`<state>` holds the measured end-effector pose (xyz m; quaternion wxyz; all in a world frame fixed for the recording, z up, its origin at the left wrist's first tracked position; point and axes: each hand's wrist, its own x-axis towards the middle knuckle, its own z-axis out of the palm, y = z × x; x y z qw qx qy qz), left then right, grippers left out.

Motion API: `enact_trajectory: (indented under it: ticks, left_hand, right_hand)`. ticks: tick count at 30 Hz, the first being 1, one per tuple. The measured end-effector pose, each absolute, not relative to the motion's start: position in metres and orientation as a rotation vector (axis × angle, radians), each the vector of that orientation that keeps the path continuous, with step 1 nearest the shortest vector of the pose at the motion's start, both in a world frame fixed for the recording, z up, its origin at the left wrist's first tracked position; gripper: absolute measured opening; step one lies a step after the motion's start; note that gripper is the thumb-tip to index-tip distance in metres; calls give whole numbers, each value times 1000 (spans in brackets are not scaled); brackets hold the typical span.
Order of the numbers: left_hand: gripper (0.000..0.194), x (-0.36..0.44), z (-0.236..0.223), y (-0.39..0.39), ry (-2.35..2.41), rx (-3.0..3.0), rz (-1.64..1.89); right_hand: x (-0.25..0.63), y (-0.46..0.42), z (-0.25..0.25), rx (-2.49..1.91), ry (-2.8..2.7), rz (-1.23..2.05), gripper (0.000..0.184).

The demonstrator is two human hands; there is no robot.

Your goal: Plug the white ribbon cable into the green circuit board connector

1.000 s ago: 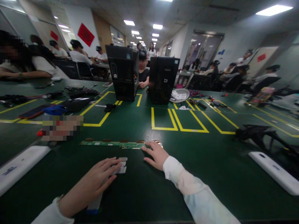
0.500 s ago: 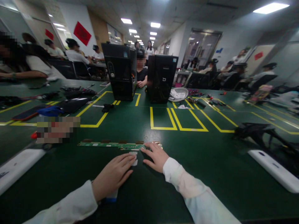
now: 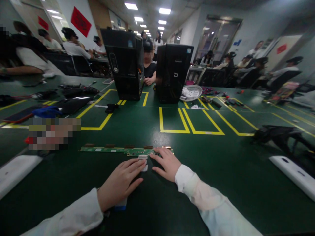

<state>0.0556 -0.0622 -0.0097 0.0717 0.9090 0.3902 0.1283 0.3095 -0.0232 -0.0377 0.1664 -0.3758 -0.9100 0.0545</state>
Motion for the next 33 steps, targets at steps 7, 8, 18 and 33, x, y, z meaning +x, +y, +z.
enact_trajectory:
  ticks: [7, 8, 18, 33]
  left_hand:
    - [48, 56, -14, -63, 1158, 2725, 483]
    - [48, 56, -15, -63, 1159, 2720, 499]
    - [45, 59, -10, -63, 1190, 2687, 466]
    - [44, 59, -6, -59, 1168, 2641, 427]
  right_hand:
    - [309, -23, -38, -1079, -2583, 165, 50]
    - [309, -23, -39, -1076, -2579, 167, 49]
    - [312, -23, -40, -1042, -2569, 170, 51]
    - [311, -22, -39, -1056, -2579, 185, 52]
